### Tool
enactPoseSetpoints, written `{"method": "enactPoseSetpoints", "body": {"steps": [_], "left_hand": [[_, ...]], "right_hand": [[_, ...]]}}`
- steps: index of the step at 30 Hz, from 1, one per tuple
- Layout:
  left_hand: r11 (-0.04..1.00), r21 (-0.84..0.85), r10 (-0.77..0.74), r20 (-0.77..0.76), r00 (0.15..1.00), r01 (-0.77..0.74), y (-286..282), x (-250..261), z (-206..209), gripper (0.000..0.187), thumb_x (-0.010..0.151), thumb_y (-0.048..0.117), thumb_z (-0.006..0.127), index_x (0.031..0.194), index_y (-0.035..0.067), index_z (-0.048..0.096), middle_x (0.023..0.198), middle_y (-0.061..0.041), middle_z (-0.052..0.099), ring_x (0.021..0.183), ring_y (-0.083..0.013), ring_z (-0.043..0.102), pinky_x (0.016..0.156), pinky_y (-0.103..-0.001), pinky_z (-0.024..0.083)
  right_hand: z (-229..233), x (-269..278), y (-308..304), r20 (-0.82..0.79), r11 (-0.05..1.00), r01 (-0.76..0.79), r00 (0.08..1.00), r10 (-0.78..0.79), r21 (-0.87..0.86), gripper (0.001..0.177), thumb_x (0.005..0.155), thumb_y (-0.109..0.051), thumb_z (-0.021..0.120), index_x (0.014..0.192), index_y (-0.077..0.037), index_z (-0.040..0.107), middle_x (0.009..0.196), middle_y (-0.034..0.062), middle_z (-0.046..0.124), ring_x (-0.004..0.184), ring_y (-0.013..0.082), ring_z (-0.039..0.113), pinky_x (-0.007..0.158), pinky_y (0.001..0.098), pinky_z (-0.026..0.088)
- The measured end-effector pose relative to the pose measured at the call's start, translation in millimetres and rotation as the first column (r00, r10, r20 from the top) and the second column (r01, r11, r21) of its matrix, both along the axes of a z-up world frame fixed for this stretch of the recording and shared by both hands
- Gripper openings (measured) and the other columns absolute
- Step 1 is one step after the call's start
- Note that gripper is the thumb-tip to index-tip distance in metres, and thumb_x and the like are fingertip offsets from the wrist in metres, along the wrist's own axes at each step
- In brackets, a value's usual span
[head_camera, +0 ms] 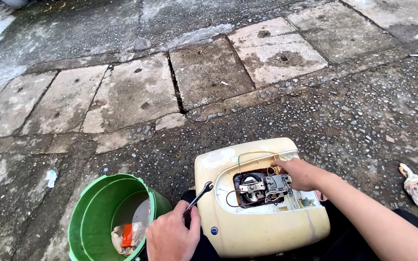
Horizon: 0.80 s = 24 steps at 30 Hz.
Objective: Cleaning and reassembling the internal components of a water heater, including the heating element and wiring.
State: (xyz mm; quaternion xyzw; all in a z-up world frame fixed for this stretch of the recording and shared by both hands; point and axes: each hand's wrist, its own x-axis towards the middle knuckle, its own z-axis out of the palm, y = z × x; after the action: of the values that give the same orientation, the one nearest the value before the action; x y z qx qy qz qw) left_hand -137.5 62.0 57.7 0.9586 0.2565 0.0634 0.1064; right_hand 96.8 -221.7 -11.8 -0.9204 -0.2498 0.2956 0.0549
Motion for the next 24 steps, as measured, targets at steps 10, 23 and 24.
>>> {"method": "enactPoseSetpoints", "body": {"steps": [10,23,24], "left_hand": [[1.000,-0.027,0.005,-0.034,0.999,-0.006,1,2,-1,0.022,0.086,0.042,0.061,0.076,0.024,0.068,0.056,-0.001,0.070,0.048,-0.0243,0.066,0.049,-0.038,0.049],[0.998,0.049,0.047,0.057,0.997,-0.049,14,0,-37,0.017,0.080,0.045,0.061,0.075,0.032,0.072,0.045,0.002,0.063,0.045,-0.0249,0.062,0.046,-0.038,0.043],[0.998,0.049,0.036,0.059,0.998,-0.039,15,1,-41,0.017,0.080,0.045,0.061,0.075,0.032,0.072,0.045,0.002,0.063,0.045,-0.0249,0.062,0.046,-0.038,0.043]], "right_hand": [[16,1,-4,-0.001,0.997,0.081,0.997,-0.081,-0.004,0.105,0.064,0.022,0.051,0.153,-0.032,0.040,0.138,-0.0054,0.068,0.118,0.0234,0.071,0.105,0.0384,0.059],[-20,17,-34,0.012,0.992,0.121,0.993,-0.121,-0.039,0.042,0.083,-0.010,0.068,0.124,-0.019,0.068,0.098,-0.0029,0.080,0.091,0.0165,0.076,0.088,0.0314,0.061],[-24,19,-36,0.014,0.990,0.132,0.991,-0.132,-0.039,0.042,0.083,-0.010,0.068,0.124,-0.019,0.068,0.098,-0.0029,0.080,0.091,0.0165,0.076,0.088,0.0314,0.061]]}}
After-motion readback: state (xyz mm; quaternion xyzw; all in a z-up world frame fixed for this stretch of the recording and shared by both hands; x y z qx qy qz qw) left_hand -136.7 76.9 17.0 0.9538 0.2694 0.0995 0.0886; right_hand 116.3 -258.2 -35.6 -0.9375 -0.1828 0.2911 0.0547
